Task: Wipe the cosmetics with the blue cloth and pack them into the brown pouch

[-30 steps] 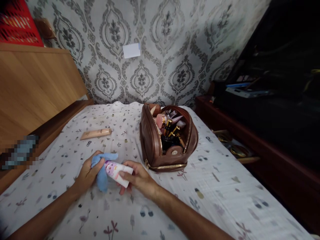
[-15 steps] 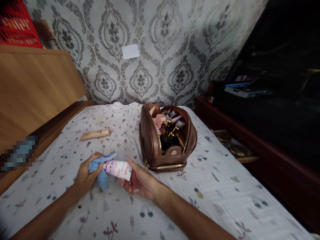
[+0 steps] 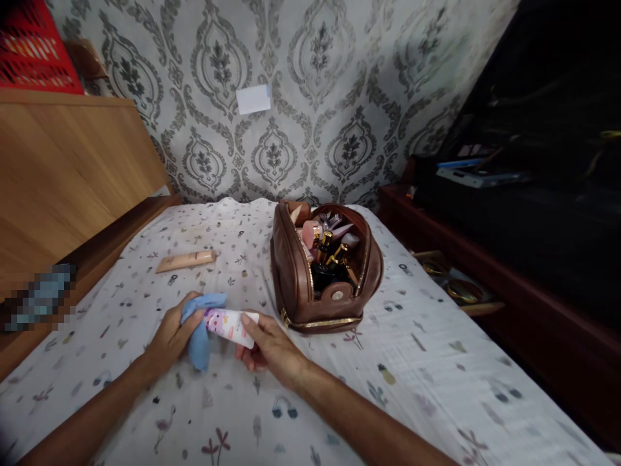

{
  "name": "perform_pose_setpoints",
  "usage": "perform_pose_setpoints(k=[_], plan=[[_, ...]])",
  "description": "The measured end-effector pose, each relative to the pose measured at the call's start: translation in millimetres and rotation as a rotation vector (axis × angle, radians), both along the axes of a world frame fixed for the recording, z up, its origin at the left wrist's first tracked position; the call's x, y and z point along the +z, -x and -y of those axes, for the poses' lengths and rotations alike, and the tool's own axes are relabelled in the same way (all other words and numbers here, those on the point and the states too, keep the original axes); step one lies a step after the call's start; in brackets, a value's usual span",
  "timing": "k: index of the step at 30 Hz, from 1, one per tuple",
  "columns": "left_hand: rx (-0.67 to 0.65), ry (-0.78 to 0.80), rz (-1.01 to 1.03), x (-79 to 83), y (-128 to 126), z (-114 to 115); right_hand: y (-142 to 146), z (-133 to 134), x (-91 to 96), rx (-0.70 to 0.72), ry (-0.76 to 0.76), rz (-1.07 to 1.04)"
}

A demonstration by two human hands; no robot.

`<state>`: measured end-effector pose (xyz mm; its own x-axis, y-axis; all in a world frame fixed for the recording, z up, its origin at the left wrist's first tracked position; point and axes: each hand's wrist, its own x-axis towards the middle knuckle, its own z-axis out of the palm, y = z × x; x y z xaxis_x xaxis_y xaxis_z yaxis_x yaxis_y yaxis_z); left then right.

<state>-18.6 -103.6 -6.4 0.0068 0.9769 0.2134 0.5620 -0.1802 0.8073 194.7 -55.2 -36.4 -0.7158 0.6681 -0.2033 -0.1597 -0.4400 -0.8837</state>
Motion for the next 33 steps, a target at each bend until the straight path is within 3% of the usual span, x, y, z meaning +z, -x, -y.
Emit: perform_pose_setpoints(k=[5, 7, 18, 25, 33], plan=[[0.003, 0.078, 0.079, -5.6, 2.7, -4.8, -3.4, 5.6, 6.0, -0.028, -0.515, 0.158], [0.019, 0.078, 0.097, -6.4, 1.9, -5.6, -4.4, 6.2, 7.4, -0.042, -0.599, 0.180], [0.042, -0.022, 0.025, -0.7, -2.4, 1.6, 0.4, 1.2, 3.9, -0.008, -0.186, 0.104], [0.059, -0.093, -0.054, -3.9, -1.9, 2.0, 3.2, -1.8, 7.2, -0.081, 0.081, -0.026], [-0.001, -0.292, -0.336, -7.7, 2.5, -3.1, 2.8, -1.4, 3.4, -0.096, 0.142, -0.048]])
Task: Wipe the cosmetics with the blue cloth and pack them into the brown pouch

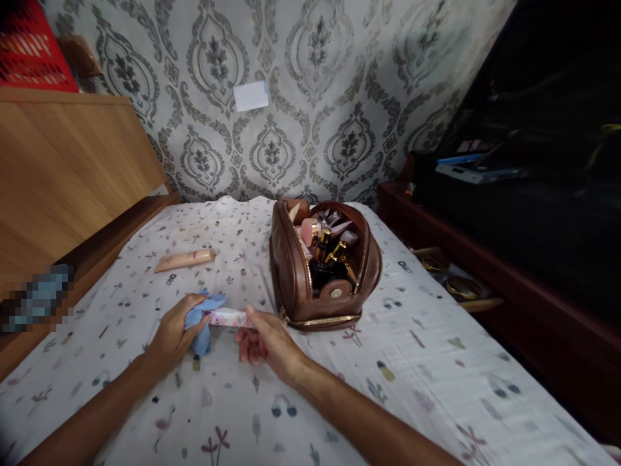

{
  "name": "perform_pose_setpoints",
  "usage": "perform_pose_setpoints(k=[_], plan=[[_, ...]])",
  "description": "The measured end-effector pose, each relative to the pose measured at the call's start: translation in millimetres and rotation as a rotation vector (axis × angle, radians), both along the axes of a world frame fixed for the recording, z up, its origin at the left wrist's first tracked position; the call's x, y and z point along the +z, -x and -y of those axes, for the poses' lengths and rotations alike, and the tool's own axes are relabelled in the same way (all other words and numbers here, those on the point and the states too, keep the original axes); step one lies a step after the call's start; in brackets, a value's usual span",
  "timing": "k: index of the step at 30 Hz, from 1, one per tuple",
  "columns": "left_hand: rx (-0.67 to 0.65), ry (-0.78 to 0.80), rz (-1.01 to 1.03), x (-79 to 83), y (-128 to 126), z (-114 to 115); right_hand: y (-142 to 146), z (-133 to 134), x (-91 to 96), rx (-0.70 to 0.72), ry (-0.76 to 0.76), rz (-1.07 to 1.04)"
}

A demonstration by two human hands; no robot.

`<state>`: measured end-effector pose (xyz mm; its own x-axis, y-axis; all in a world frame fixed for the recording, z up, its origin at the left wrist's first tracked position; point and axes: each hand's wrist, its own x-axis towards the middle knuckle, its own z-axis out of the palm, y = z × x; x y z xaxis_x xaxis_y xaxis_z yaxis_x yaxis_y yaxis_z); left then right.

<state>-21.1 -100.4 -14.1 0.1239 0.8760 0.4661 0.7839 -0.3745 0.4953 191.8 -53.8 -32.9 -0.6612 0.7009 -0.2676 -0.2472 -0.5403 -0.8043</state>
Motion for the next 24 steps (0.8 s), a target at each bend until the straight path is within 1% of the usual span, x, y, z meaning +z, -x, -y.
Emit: perform_pose_setpoints(k=[3, 6, 8, 10, 11, 13, 17, 20, 24], plan=[[-0.020, -0.172, -0.190, -2.6, -0.3, -1.7, 0.1, 0.0, -0.6, 0.018, -0.056, 0.030], [-0.064, -0.340, -0.389, -5.4, -8.2, -1.6, 0.0, 1.4, 1.1, 0.091, -0.183, 0.076], [-0.131, -0.402, -0.463, -6.8, -17.5, 0.1, -0.5, 3.7, 3.3, 0.130, -0.309, 0.126], [-0.195, -0.417, -0.469, -7.9, -27.0, 2.4, -1.3, 6.6, 5.1, 0.139, -0.434, 0.200], [-0.212, -0.410, -0.458, -8.3, -30.7, 3.4, -1.6, 7.9, 5.6, 0.139, -0.479, 0.238], [-0.225, -0.380, -0.437, -9.1, -34.5, 4.3, -1.7, 9.3, 5.0, 0.146, -0.517, 0.287], [-0.225, -0.293, -0.429, -10.5, -28.1, 1.6, 1.0, 7.8, -0.6, 0.145, -0.498, 0.311], [-0.233, -0.189, -0.414, -9.4, -18.5, -1.8, 3.5, 6.1, -3.4, 0.102, -0.466, 0.301], [-0.211, 0.024, -0.321, -1.2, -8.8, -4.4, 2.9, 5.9, 0.0, 0.060, -0.405, 0.284]])
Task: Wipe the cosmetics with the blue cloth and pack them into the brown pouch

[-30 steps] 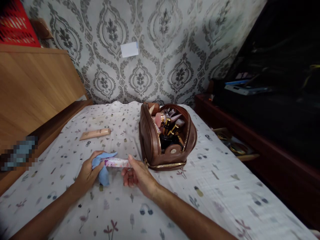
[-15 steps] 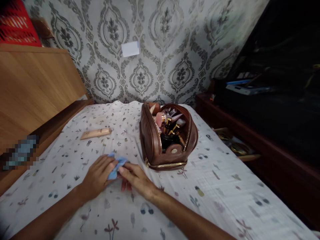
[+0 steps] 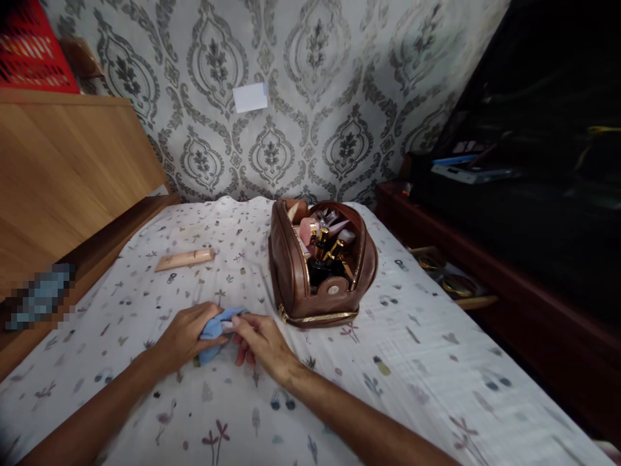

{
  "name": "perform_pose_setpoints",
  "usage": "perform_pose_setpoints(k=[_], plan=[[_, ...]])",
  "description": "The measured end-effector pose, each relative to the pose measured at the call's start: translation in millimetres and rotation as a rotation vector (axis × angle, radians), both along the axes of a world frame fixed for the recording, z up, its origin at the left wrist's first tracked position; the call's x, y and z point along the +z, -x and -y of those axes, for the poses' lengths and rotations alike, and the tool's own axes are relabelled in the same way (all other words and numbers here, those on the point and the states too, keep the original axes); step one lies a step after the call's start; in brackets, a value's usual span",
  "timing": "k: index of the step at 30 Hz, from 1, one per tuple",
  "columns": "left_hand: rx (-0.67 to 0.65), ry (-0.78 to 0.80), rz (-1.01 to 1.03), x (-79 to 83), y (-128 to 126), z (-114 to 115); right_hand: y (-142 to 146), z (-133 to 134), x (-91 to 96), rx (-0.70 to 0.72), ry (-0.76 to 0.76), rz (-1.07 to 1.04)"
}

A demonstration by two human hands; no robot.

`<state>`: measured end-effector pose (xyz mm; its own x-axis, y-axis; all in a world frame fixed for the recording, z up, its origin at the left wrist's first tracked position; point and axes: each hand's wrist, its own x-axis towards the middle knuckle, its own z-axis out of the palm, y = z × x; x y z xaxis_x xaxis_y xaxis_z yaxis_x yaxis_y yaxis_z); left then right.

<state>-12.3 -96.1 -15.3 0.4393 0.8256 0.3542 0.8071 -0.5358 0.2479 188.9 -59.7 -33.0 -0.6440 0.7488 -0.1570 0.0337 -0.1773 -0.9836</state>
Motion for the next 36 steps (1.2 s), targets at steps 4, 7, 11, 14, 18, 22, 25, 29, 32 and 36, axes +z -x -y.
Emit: perform_pose_setpoints(k=[4, 7, 11, 14, 18, 22, 25, 29, 32, 36], plan=[[0.052, 0.194, 0.101, 7.8, 7.1, -0.4, -2.6, -1.2, 2.6, -0.061, 0.006, -0.014], [0.090, 0.293, 0.165, 8.1, 12.6, -1.2, -4.0, -2.6, 1.6, -0.106, 0.004, -0.043], [0.099, 0.436, 0.301, 6.9, 16.7, -3.0, -7.4, -2.7, 3.8, -0.101, -0.004, -0.059], [0.063, 0.529, 0.462, 6.3, 16.9, -3.4, -10.6, -1.3, 8.4, -0.047, -0.009, -0.096], [0.081, 0.538, 0.599, 1.6, 18.8, -2.4, -12.3, -0.4, 10.8, 0.006, 0.010, -0.155], [0.225, 0.533, 0.648, -3.5, 22.5, -2.0, -10.9, -0.5, 7.7, 0.070, 0.005, -0.199], [0.290, 0.544, 0.690, -2.5, 22.5, -2.7, -9.1, 1.1, 4.6, 0.105, -0.012, -0.236], [0.328, 0.610, 0.758, 1.8, 19.7, -3.5, -7.0, 5.4, 2.4, 0.103, -0.015, -0.274], [0.352, 0.612, 0.778, 2.5, 18.0, -3.3, -6.2, 6.5, 2.0, 0.083, -0.003, -0.261], [0.374, 0.540, 0.770, -0.2, 17.3, -2.2, -6.7, 1.2, 1.2, 0.068, 0.079, -0.244]])
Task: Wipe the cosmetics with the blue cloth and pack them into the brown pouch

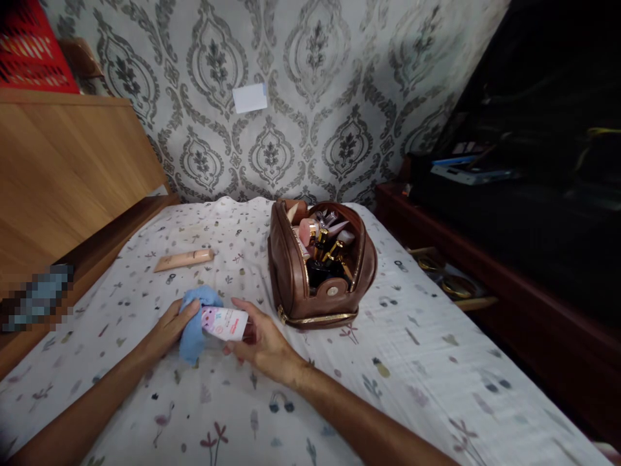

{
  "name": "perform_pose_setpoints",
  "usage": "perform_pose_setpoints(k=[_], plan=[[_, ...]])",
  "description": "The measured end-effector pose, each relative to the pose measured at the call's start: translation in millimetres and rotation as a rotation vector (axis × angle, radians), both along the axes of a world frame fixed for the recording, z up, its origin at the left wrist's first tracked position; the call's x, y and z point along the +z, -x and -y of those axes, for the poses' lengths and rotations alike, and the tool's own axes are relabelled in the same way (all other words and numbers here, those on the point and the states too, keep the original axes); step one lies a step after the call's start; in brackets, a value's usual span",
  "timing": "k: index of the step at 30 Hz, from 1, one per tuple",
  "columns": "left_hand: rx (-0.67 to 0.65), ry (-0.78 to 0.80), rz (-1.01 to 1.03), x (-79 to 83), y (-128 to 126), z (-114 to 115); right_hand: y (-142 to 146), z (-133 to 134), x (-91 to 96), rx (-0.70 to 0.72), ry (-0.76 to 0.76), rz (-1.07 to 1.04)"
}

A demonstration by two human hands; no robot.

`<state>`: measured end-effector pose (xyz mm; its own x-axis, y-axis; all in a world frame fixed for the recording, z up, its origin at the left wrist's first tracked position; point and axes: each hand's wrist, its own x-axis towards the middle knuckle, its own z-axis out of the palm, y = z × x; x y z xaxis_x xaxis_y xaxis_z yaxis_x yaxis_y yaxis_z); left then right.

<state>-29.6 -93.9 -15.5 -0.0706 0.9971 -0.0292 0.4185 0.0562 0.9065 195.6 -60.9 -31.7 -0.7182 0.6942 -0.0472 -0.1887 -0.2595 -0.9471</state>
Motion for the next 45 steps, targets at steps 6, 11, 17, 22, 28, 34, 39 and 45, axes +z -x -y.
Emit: perform_pose_setpoints(k=[6, 11, 17, 22, 28, 34, 39, 45], plan=[[-0.091, -0.152, -0.011, -3.5, 0.6, 0.1, -1.2, -8.2, -2.4, -0.027, 0.041, 0.002], [-0.053, -0.164, -0.018, -5.9, 2.7, 0.4, -1.8, -6.6, -2.0, 0.001, 0.152, -0.006], [0.073, -0.142, -0.018, -6.0, -1.1, 2.6, -3.0, -13.7, -0.1, 0.030, 0.457, -0.070], [0.001, -0.244, -0.055, 0.6, -6.1, 3.4, -3.3, -18.4, 0.2, 0.035, 0.565, -0.068], [-0.031, -0.265, -0.150, 2.8, -4.5, 4.2, -2.3, -14.6, -2.3, 0.012, 0.500, -0.084], [-0.005, -0.235, -0.172, 7.3, -5.7, 5.9, -1.7, -11.1, -0.9, -0.013, 0.404, -0.072], [0.011, -0.236, -0.138, 10.2, -6.2, 6.6, -2.1, -9.5, -2.1, -0.006, 0.320, -0.041], [0.045, -0.231, -0.118, 6.8, -2.9, 5.8, -1.4, -8.0, -4.4, -0.018, 0.160, -0.008]])
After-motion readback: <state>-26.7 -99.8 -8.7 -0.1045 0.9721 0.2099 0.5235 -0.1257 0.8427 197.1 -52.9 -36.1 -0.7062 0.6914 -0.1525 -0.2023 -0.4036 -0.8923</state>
